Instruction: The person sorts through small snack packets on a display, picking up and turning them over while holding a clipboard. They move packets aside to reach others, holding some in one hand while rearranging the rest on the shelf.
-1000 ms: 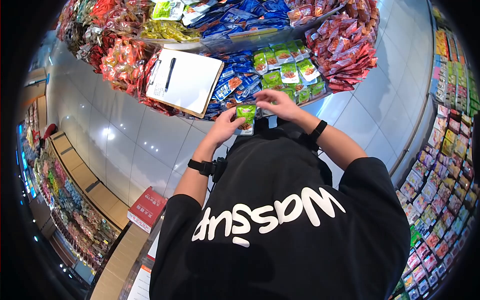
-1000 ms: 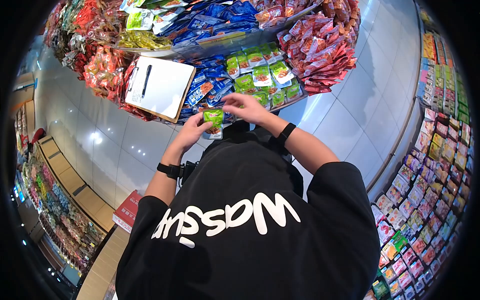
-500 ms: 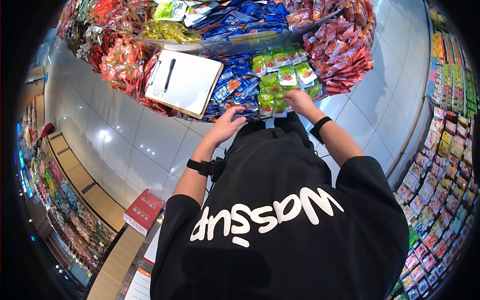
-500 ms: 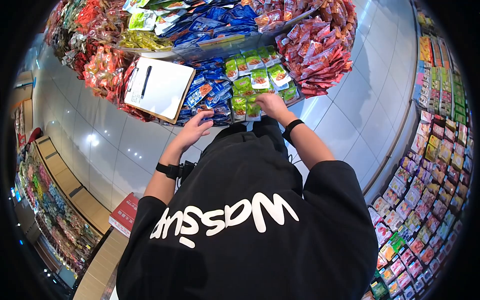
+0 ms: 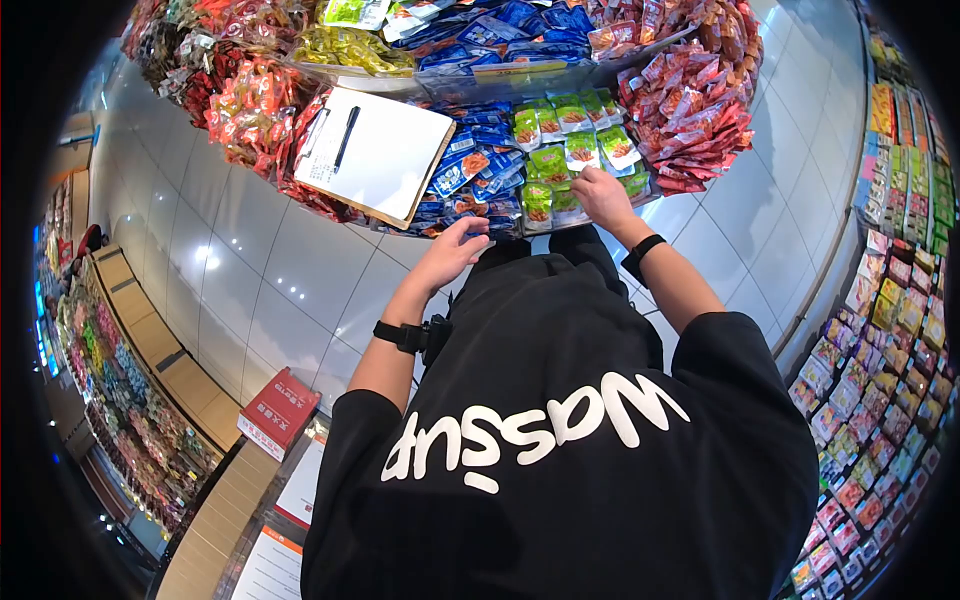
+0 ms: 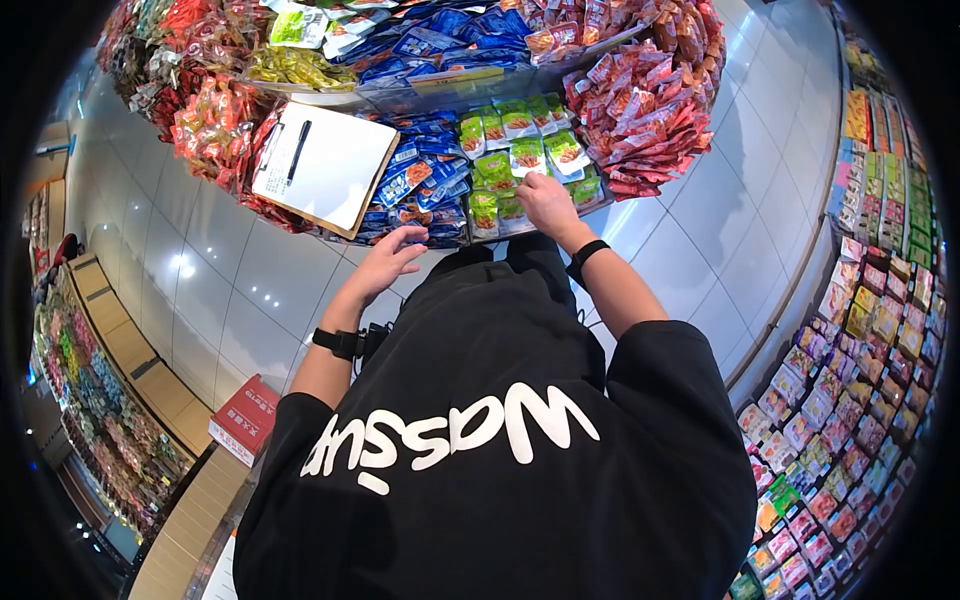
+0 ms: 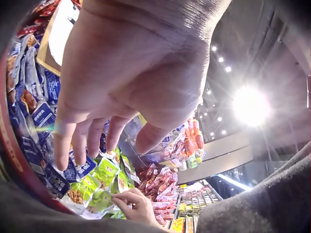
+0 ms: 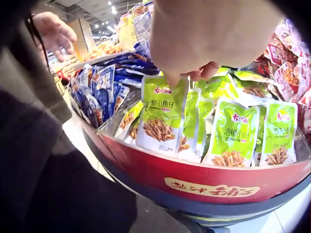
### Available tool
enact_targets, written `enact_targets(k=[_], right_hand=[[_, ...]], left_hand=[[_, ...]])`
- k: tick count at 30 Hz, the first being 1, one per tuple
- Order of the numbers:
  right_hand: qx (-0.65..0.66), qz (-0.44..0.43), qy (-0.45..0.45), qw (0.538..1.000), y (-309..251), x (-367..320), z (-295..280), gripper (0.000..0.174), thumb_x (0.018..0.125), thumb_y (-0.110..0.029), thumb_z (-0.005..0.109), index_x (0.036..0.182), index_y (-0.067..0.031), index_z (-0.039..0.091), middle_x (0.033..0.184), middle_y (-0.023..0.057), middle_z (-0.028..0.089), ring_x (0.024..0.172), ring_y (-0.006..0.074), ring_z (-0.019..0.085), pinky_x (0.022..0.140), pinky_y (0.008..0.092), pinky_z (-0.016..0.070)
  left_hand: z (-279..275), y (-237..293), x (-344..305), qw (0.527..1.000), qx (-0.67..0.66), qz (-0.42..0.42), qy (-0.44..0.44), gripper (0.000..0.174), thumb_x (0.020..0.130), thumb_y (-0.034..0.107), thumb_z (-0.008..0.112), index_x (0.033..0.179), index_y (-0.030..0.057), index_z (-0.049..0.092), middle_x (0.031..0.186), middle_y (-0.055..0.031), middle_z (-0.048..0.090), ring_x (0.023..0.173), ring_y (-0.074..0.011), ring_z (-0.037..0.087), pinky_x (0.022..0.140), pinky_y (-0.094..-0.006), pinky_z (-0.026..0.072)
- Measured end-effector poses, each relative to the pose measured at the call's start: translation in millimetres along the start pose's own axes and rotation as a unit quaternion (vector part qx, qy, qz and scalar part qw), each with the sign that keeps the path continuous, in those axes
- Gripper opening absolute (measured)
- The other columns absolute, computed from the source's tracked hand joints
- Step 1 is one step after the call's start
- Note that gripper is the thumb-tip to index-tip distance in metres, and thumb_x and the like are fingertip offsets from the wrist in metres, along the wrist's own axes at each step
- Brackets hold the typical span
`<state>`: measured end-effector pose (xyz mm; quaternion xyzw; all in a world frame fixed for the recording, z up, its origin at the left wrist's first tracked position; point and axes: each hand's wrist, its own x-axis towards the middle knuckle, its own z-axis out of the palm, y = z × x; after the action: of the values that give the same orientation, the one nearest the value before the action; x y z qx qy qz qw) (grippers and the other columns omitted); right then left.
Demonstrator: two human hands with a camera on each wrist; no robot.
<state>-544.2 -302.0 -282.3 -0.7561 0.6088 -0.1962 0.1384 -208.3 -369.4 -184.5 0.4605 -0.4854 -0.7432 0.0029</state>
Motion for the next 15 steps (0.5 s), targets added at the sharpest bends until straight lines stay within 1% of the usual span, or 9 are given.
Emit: enact_targets(k=[3, 4, 7, 10, 15], right_hand=[[-0.005, 0.005, -0.054, 0.999, -5, -9, 14, 0.006, 0.083, -0.011, 0.064, 0.085, -0.0052, 0.066, 0.088, 0.0096, 0.056, 0.086, 0.0291, 0.060, 0.076, 0.0404, 0.0497], [-0.017, 0.025, -0.074, 0.997, -6, -9, 14, 0.009, 0.084, -0.011, 0.062, 0.091, -0.0059, 0.066, 0.092, 0.0092, 0.057, 0.090, 0.0293, 0.059, 0.080, 0.0403, 0.0487], [-0.052, 0.008, 0.030, 0.998, -20, -4, 5, 0.014, 0.084, -0.012, 0.062, 0.098, -0.0079, 0.066, 0.095, 0.0087, 0.057, 0.094, 0.0287, 0.058, 0.085, 0.0398, 0.0467], [-0.055, -0.066, -0.031, 0.996, -29, -9, 2, 0.019, 0.083, -0.013, 0.062, 0.102, -0.0103, 0.065, 0.097, 0.0086, 0.056, 0.097, 0.0276, 0.057, 0.087, 0.0388, 0.0450], [-0.112, -0.037, -0.049, 0.992, -20, -1, 12, 0.013, 0.082, -0.014, 0.062, 0.094, -0.0103, 0.065, 0.092, 0.0079, 0.057, 0.096, 0.0259, 0.058, 0.085, 0.0384, 0.0455]], left_hand=[[0, 3, -1, 1.000, 0.006, -0.002, 0.001, 0.039, 0.100, 0.021, 0.056, 0.136, 0.0088, 0.051, 0.134, -0.0081, 0.054, 0.123, -0.0196, 0.055, 0.096, -0.0368, 0.0493], [0, 3, 0, 1.000, 0.003, 0.000, 0.002, 0.040, 0.099, 0.021, 0.056, 0.136, 0.0088, 0.051, 0.134, -0.0080, 0.054, 0.122, -0.0195, 0.055, 0.096, -0.0368, 0.0493], [-2, 1, -2, 1.000, -0.005, 0.003, 0.007, 0.040, 0.099, 0.022, 0.057, 0.136, 0.0089, 0.051, 0.133, -0.0076, 0.055, 0.122, -0.0194, 0.055, 0.096, -0.0368, 0.0494], [-4, 0, -3, 1.000, -0.005, 0.001, 0.011, 0.040, 0.099, 0.022, 0.057, 0.136, 0.0088, 0.051, 0.131, -0.0073, 0.055, 0.121, -0.0191, 0.055, 0.096, -0.0369, 0.0495], [-6, -2, -5, 1.000, -0.004, -0.002, 0.015, 0.039, 0.099, 0.022, 0.056, 0.136, 0.0087, 0.051, 0.130, -0.0071, 0.056, 0.120, -0.0188, 0.056, 0.097, -0.0373, 0.0490]])
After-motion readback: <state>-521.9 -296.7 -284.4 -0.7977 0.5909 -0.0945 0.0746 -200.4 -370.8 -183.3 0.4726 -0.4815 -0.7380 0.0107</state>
